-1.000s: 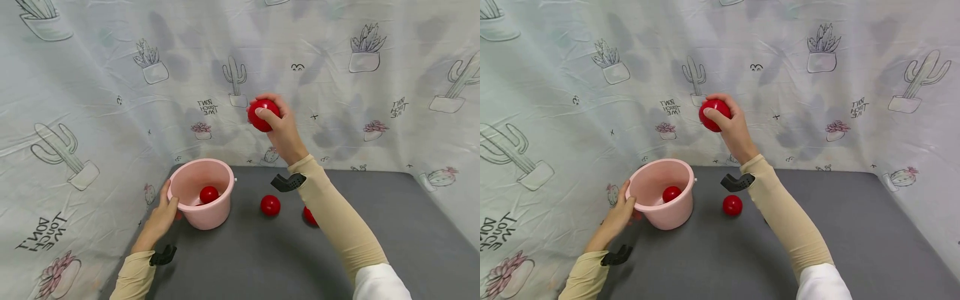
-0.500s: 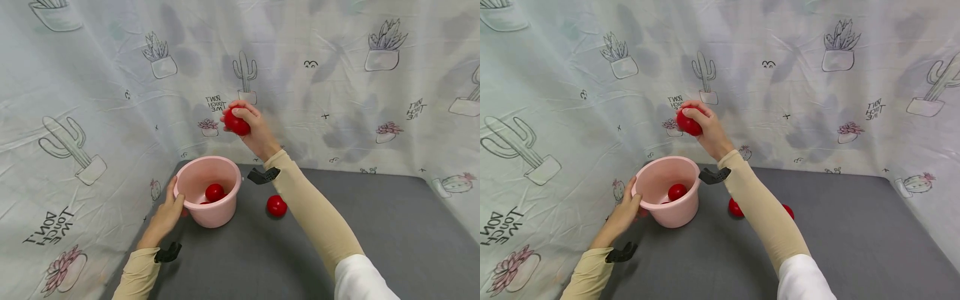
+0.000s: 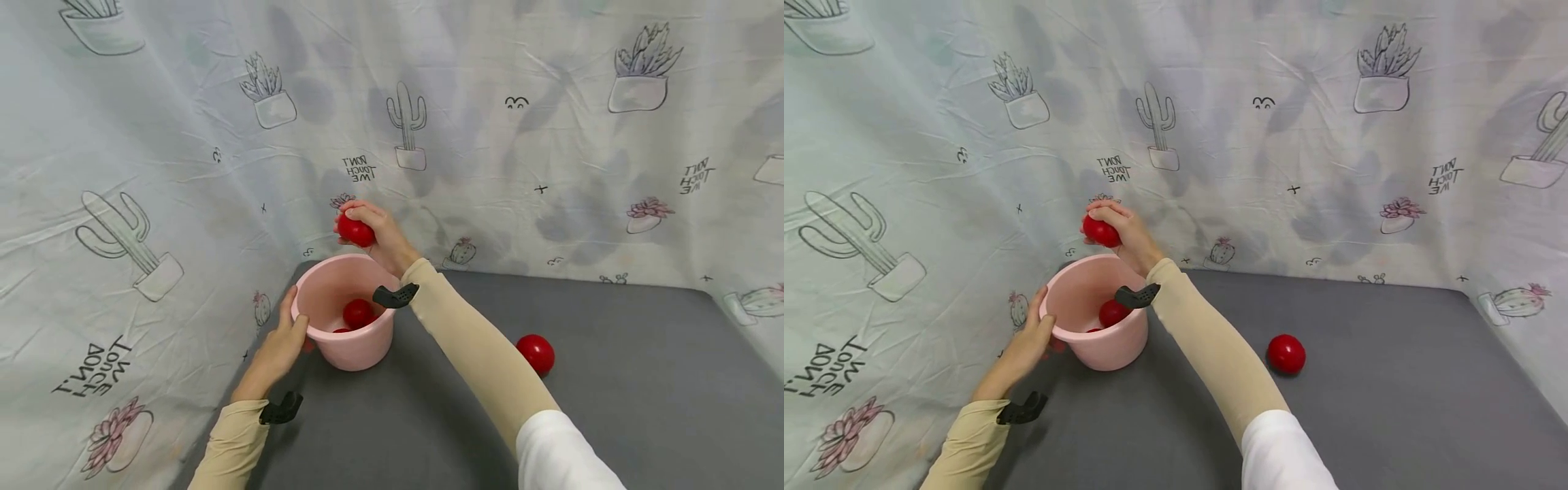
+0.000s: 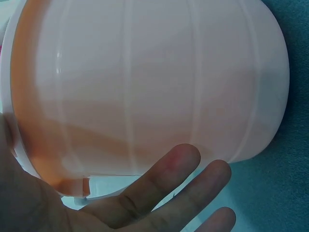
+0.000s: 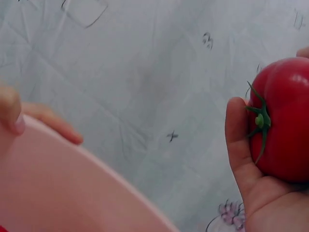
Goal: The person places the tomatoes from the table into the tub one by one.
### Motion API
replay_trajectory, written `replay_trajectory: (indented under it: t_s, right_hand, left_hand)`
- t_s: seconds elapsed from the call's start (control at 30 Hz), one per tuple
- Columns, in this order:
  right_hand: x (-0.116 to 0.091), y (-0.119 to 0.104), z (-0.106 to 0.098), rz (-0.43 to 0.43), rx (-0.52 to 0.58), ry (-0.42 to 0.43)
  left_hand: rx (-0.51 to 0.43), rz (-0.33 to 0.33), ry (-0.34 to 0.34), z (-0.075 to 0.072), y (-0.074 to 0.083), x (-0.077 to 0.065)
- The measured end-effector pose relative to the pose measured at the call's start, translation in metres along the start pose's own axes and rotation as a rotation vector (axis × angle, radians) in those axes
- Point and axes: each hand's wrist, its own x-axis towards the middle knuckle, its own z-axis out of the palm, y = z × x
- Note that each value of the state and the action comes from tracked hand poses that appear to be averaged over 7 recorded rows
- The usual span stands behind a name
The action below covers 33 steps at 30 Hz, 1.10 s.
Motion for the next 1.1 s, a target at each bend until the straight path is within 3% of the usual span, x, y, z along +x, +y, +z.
replay_trajectory:
  t_s: [0.2,0.6,0.83,1.1]
  right_hand:
    - [0.0,0.017,-0.009,0.056,-0.035,0.035]
    - [0.001,0.03,-0.016,0.077,-0.023,0.122]
    - [-0.007,0.036,-0.023,0.124,-0.161,0.12]
    - [-0.01,0.039,-0.024,0.179,-0.443,0.017]
  left_hand:
    - [-0.008,0.0,0.005,0.002,0.001,0.001]
    - [0.001,-0.003,-0.004,0.001,0.002,0.0]
    - [-0.003,-0.002,-0.003,0.002,0.002,0.0]
    - [-0.009,-0.012,0.007,0.003,0.0,0.001]
